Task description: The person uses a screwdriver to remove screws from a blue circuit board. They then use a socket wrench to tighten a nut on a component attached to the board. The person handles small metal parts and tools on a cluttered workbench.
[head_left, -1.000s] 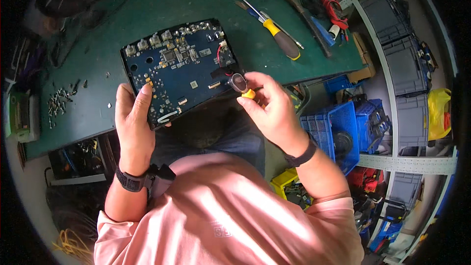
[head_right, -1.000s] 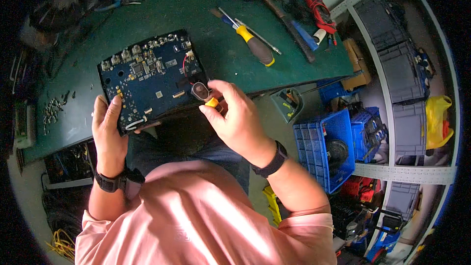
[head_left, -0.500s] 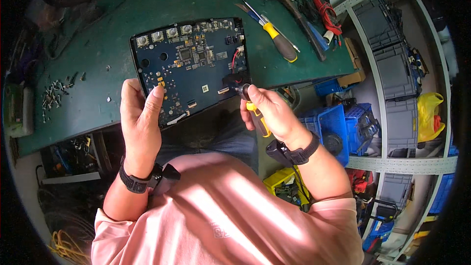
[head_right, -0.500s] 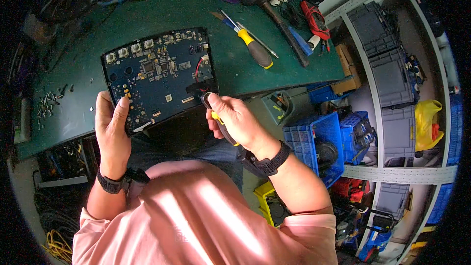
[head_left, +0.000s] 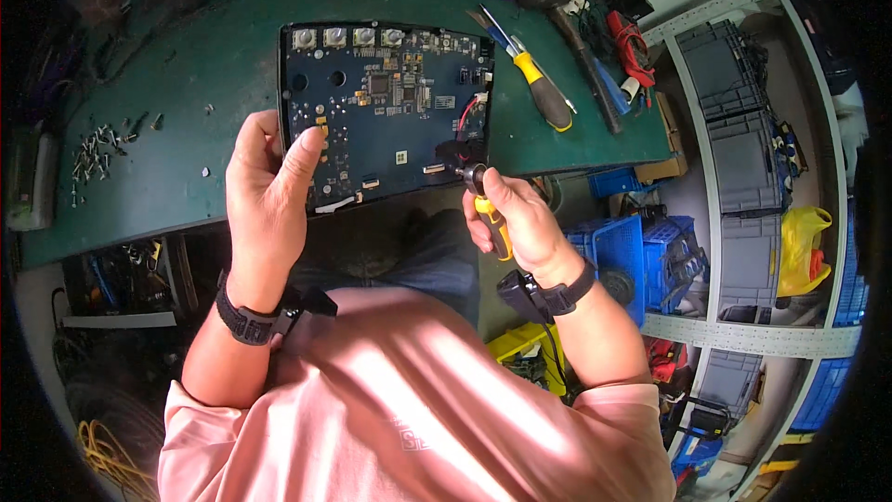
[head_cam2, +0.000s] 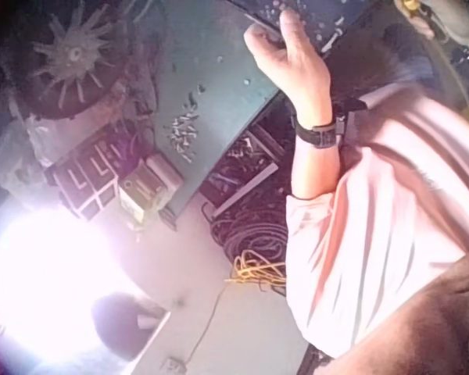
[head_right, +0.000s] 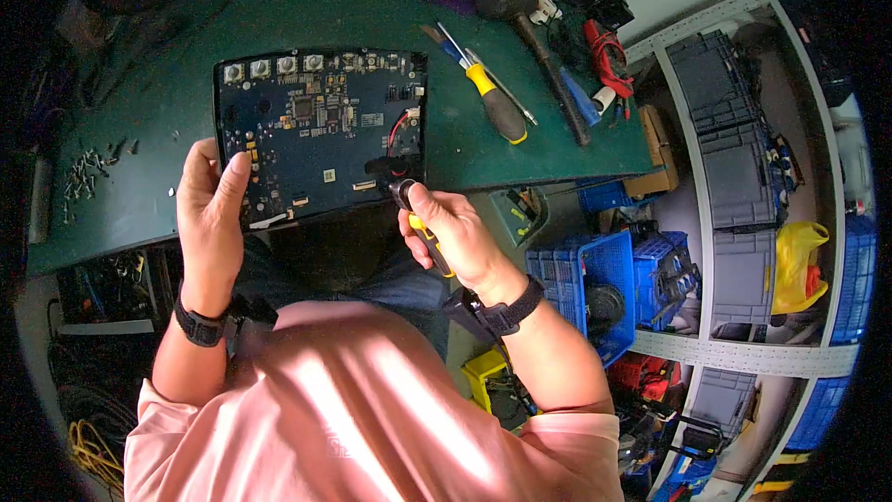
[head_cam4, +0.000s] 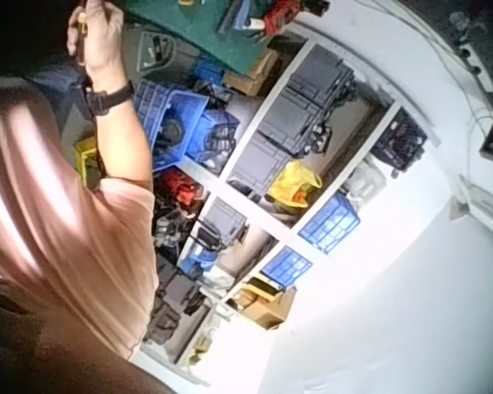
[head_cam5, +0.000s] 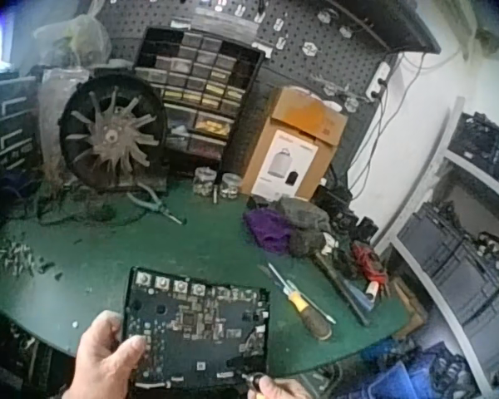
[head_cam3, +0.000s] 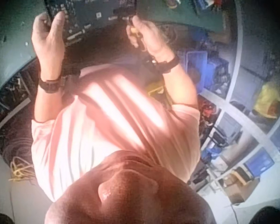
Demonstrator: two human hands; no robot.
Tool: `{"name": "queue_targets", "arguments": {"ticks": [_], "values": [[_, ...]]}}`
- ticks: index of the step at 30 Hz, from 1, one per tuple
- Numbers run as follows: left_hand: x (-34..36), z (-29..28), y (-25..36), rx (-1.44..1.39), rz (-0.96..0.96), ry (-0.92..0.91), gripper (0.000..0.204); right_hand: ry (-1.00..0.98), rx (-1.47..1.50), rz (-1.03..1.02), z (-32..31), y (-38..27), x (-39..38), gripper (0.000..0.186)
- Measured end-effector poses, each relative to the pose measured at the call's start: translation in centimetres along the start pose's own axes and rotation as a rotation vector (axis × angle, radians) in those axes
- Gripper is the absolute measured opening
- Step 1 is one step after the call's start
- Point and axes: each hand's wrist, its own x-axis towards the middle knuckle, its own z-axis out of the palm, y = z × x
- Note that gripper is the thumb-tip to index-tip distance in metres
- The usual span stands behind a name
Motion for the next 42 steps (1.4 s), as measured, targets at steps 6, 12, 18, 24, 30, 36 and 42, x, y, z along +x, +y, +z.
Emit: {"name": "queue_targets", "arguments": {"ticks": [6, 12, 18, 24, 30, 36, 42], "values": [[1.0, 0.0, 0.4, 0.024, 0.005, -0.043, 0.020, 0.071, -0.046, -0.044, 0.4, -0.4, 0.3, 0.055], [2.3, 0.4, 1.2, 0.033, 0.045, -0.112, 0.022, 0.022, -0.272, -0.084, -0.7, -1.5, 0.5, 0.056], [3.8, 0.7, 2.4, 0.112, 0.126, -0.234, 0.028, -0.055, -0.454, -0.114, -2.2, -2.2, 0.9, 0.056], [3.5, 0.9, 3.2, 0.083, 0.076, -0.236, 0.023, -0.057, -0.409, -0.099, -2.0, -2.1, 0.6, 0.052], [3.0, 0.0, 1.5, 0.132, 0.043, -0.112, 0.010, 0.025, -0.294, -0.099, -0.6, -1.0, 0.9, 0.048], [3.0, 0.2, 1.9, 0.049, 0.003, -0.094, 0.011, 0.092, -0.729, -0.330, -0.7, -2.2, 1.4, 0.053], [3.6, -0.6, -0.1, 0.081, -0.060, -0.071, 0.016, 0.107, -0.606, -0.310, -0.7, -2.7, 1.4, 0.033]]}}
